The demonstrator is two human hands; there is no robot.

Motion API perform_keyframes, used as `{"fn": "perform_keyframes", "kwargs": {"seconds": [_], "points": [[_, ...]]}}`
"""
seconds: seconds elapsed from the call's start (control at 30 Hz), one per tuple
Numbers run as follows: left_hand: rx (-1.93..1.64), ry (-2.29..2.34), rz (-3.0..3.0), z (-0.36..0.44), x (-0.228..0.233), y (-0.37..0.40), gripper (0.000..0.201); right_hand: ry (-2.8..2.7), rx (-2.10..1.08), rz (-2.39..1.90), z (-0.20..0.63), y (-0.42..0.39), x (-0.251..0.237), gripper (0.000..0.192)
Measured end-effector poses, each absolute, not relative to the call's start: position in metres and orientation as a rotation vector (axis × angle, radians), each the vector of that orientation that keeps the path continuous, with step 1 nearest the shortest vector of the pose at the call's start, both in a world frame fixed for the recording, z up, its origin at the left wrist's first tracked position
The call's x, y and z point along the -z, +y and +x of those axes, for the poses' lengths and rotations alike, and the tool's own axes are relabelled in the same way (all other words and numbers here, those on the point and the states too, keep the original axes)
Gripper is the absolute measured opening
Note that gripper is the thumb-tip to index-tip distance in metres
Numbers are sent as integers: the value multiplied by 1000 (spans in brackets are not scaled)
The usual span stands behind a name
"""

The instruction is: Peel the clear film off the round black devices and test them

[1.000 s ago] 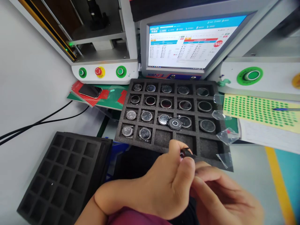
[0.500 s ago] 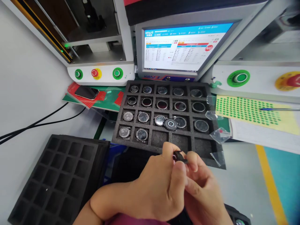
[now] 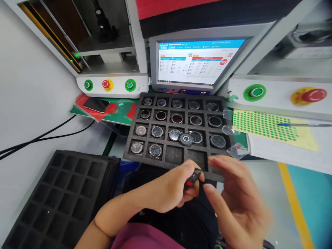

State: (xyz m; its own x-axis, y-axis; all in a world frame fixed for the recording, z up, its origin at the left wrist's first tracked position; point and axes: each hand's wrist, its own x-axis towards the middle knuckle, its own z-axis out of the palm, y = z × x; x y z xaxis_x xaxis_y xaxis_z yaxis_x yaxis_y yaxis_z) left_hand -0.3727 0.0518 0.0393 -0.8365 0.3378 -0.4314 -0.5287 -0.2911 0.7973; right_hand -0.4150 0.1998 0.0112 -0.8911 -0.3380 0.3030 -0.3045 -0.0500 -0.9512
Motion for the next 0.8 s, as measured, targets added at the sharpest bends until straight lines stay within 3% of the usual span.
{"fn": "perform_keyframes", "kwargs": {"seconds": [0.07,0.13,0.23,0.37,0.5,0.8], "points": [[-2163,1316,-255,-373,-36,53,48,2087,1961,-960,-423,203,-10,35],[-2174,1289,-247,-373,-36,54,57,1891,1884,-1030,-428,204,-8,26],[-2234,1460,-159,-371,-37,57,65,1760,2019,-873,-425,204,-3,18],[-2289,1942,-165,-367,-34,66,43,1738,2285,-478,-413,201,5,15],[-2265,2336,-204,-365,-27,74,17,1666,2393,-407,-406,195,4,15],[-2085,2792,2,-363,-28,79,16,1573,2457,-444,-403,186,-9,16]]}}
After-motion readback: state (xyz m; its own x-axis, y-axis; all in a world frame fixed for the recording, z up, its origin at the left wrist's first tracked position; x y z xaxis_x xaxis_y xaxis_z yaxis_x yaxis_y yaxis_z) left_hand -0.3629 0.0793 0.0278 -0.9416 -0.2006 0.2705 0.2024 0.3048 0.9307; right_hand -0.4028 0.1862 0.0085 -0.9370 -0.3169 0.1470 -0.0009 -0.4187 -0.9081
